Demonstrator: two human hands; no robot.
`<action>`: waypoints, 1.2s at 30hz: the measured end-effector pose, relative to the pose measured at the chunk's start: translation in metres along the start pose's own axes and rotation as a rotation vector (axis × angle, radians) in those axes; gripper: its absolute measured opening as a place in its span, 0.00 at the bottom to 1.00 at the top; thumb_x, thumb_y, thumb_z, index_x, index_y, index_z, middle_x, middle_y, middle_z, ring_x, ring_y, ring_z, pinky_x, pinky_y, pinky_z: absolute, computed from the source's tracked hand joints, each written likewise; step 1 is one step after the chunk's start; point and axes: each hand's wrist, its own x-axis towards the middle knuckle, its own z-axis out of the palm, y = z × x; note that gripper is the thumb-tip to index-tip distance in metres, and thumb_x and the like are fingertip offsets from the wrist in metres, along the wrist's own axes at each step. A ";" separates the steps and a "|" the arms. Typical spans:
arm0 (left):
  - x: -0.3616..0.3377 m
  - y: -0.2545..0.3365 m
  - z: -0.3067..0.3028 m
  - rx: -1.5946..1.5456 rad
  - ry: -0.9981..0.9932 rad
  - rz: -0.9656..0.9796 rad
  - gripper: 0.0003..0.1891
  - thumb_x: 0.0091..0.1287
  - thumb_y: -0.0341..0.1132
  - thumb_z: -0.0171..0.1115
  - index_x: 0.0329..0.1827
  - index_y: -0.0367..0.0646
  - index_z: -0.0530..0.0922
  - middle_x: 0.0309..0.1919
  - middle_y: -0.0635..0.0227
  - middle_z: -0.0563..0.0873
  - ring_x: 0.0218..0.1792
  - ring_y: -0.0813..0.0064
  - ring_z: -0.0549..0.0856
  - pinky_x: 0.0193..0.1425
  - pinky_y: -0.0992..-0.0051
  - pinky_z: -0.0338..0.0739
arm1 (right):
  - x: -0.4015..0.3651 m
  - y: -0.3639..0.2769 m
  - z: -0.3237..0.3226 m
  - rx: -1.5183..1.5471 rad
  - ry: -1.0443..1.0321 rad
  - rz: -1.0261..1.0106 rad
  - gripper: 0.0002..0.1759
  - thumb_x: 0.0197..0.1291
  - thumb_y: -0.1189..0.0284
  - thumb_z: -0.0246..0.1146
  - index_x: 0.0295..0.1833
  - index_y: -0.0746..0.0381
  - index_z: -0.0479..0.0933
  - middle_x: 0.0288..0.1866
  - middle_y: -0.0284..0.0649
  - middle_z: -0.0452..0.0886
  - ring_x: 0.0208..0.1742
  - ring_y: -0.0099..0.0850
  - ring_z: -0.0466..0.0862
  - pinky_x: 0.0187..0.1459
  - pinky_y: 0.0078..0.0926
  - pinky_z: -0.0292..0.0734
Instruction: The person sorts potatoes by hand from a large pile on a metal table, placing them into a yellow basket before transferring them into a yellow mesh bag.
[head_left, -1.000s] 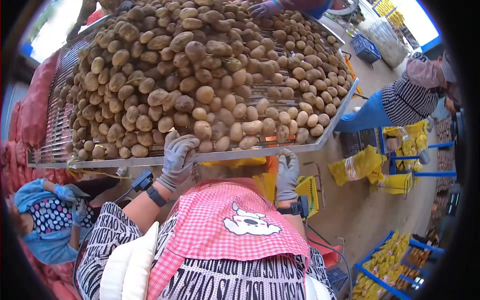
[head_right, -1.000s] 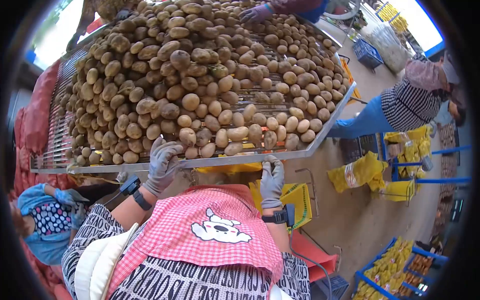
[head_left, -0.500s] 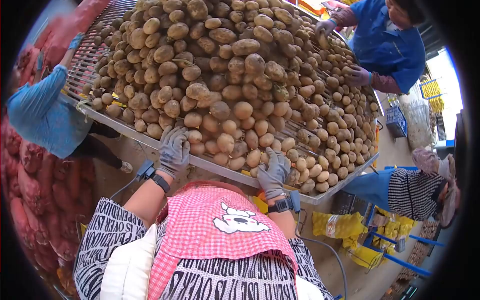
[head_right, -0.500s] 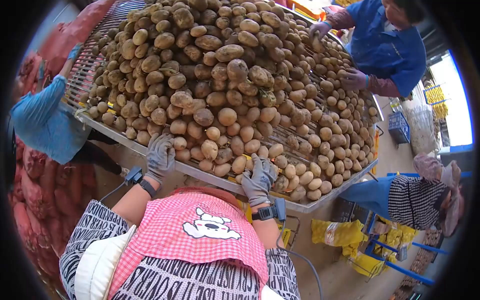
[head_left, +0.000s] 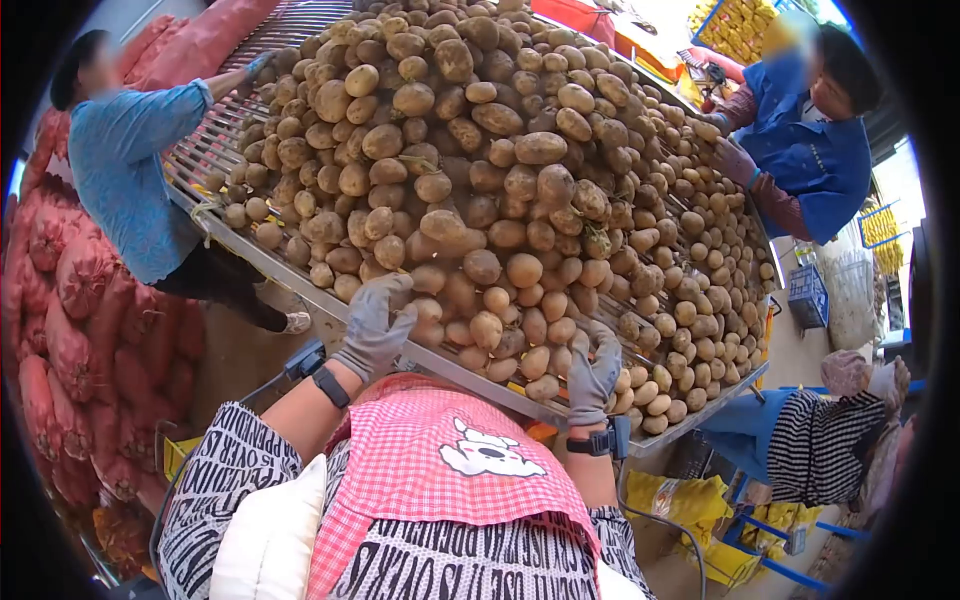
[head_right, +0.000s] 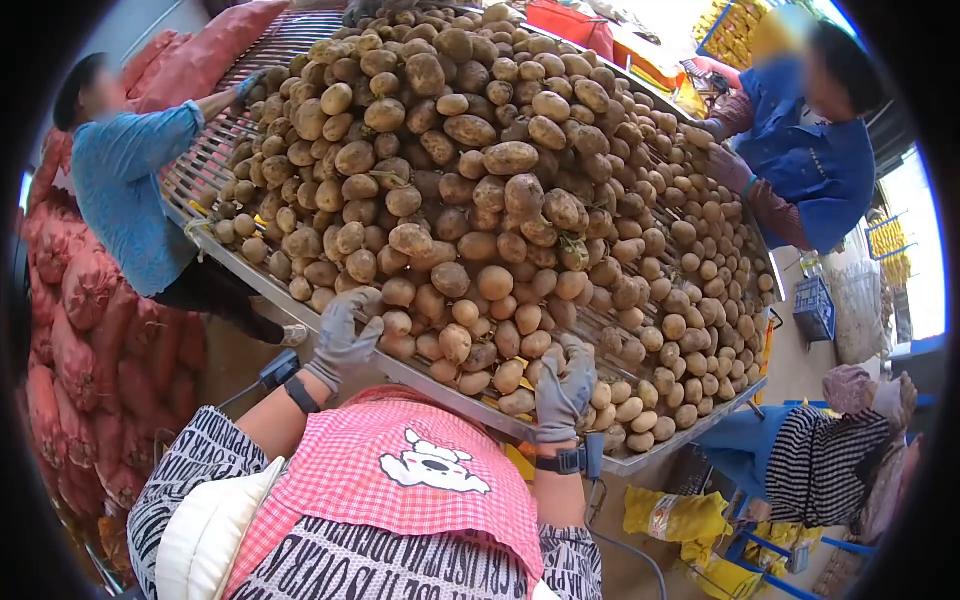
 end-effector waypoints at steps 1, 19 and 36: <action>0.007 0.017 -0.019 0.282 0.199 0.196 0.29 0.60 0.36 0.73 0.63 0.39 0.73 0.58 0.56 0.81 0.61 0.51 0.79 0.72 0.57 0.69 | 0.007 -0.009 0.005 0.015 -0.007 -0.049 0.20 0.62 0.69 0.67 0.58 0.67 0.79 0.55 0.48 0.83 0.58 0.41 0.82 0.62 0.34 0.76; 0.081 -0.074 -0.111 0.319 0.268 -0.038 0.43 0.57 0.48 0.80 0.72 0.38 0.70 0.67 0.52 0.74 0.68 0.56 0.73 0.75 0.61 0.67 | 0.136 -0.179 0.167 -0.374 -0.577 -0.339 0.35 0.65 0.42 0.51 0.51 0.63 0.85 0.57 0.49 0.84 0.69 0.46 0.74 0.75 0.47 0.56; 0.063 -0.047 -0.051 -0.353 -0.001 -0.122 0.41 0.57 0.40 0.79 0.72 0.34 0.71 0.64 0.59 0.79 0.60 0.69 0.80 0.66 0.70 0.76 | 0.152 -0.141 0.149 -0.365 -0.726 -0.551 0.40 0.62 0.34 0.52 0.47 0.61 0.88 0.52 0.46 0.84 0.60 0.44 0.77 0.64 0.40 0.71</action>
